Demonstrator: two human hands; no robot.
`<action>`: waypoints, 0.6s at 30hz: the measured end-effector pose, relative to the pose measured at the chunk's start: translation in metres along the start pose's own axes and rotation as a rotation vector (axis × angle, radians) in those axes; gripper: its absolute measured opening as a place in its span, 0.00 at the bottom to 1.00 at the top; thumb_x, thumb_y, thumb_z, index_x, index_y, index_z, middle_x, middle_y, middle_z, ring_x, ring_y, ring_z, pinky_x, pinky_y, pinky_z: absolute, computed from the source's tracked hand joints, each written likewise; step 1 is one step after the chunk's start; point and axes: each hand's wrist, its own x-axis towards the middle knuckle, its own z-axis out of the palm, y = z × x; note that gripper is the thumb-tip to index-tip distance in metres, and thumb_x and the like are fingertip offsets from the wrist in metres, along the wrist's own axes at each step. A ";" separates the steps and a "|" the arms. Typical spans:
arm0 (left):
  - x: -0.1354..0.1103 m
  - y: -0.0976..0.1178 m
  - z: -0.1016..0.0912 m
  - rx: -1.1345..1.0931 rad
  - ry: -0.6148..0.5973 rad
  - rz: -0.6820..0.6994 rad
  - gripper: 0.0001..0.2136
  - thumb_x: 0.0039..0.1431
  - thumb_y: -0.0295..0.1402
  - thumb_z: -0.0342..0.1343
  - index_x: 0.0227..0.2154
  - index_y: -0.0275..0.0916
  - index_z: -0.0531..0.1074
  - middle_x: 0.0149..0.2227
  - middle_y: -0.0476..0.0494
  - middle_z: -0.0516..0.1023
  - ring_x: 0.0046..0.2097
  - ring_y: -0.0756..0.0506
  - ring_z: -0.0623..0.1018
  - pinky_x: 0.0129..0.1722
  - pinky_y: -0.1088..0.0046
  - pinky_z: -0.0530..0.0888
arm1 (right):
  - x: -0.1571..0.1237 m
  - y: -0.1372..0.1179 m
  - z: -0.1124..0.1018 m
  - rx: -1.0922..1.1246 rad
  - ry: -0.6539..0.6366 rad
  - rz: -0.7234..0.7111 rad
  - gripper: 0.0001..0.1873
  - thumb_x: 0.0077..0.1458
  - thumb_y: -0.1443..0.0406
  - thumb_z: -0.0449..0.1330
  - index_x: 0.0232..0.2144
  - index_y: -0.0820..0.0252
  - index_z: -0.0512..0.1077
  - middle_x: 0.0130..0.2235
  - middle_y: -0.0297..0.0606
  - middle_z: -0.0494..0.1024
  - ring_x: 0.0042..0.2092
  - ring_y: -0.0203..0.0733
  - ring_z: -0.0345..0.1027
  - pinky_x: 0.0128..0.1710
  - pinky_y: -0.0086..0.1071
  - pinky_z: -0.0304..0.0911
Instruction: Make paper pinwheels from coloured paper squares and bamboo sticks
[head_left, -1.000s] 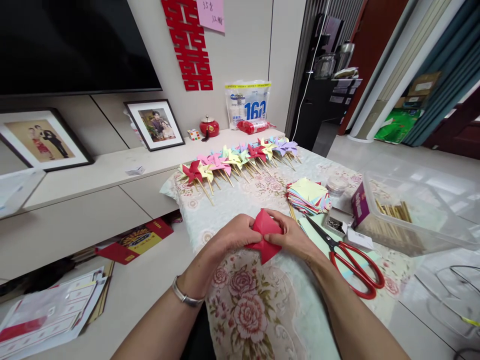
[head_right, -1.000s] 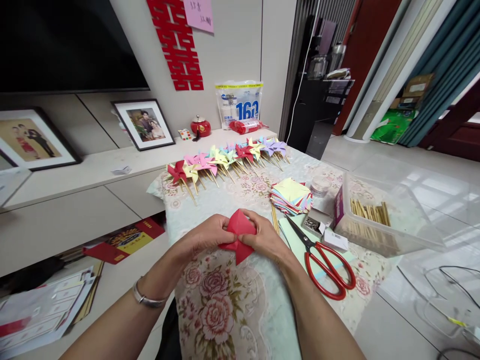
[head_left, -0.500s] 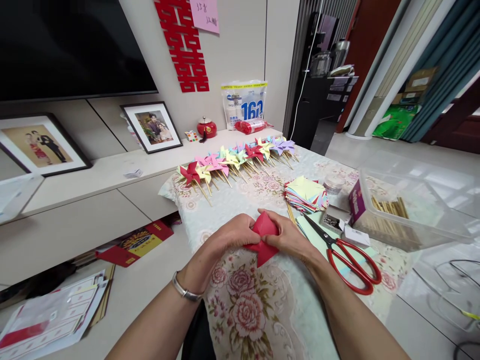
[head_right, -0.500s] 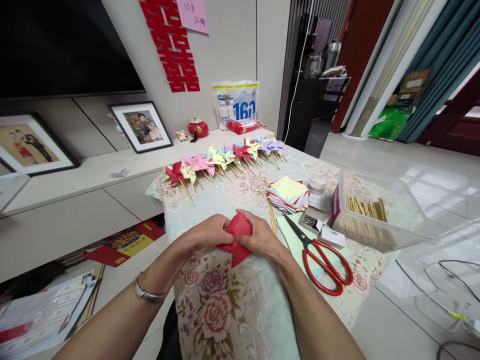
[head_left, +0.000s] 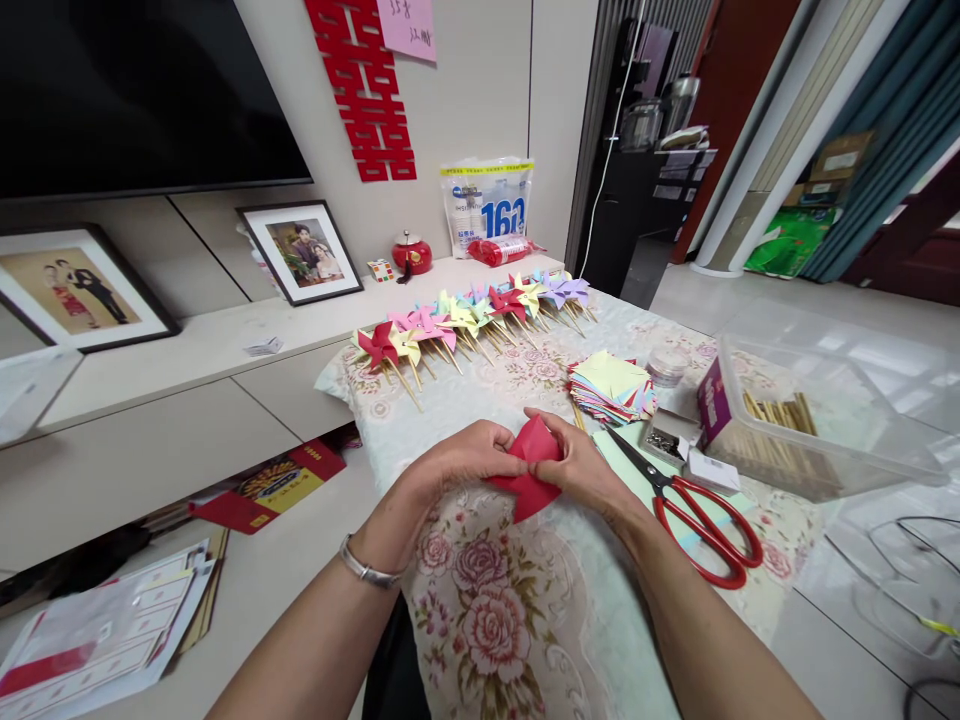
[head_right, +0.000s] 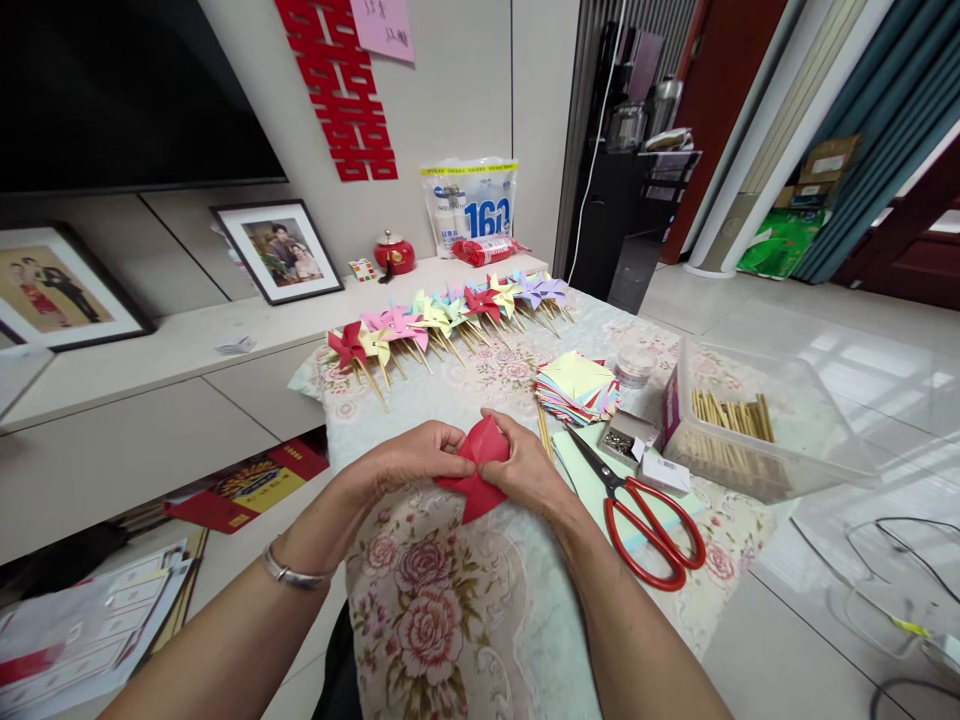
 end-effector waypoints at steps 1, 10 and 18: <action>-0.003 0.002 -0.001 -0.038 -0.017 -0.005 0.10 0.43 0.36 0.67 0.21 0.37 0.73 0.19 0.52 0.69 0.21 0.52 0.64 0.22 0.75 0.59 | 0.000 0.000 -0.001 0.038 0.012 0.012 0.45 0.37 0.68 0.58 0.62 0.69 0.64 0.35 0.35 0.76 0.31 0.38 0.65 0.29 0.29 0.62; -0.026 -0.017 0.016 -0.516 0.086 0.153 0.24 0.49 0.46 0.68 0.45 0.35 0.78 0.40 0.38 0.82 0.37 0.46 0.78 0.36 0.72 0.72 | 0.004 0.003 0.000 0.272 0.140 0.032 0.43 0.37 0.69 0.61 0.61 0.66 0.64 0.28 0.27 0.70 0.28 0.35 0.61 0.27 0.28 0.57; -0.014 -0.017 0.064 -0.795 0.298 0.194 0.23 0.39 0.35 0.73 0.41 0.33 0.79 0.36 0.39 0.84 0.39 0.40 0.82 0.42 0.66 0.76 | 0.008 0.010 0.004 0.346 0.204 -0.024 0.39 0.39 0.67 0.63 0.57 0.61 0.64 0.32 0.30 0.73 0.29 0.38 0.64 0.29 0.30 0.60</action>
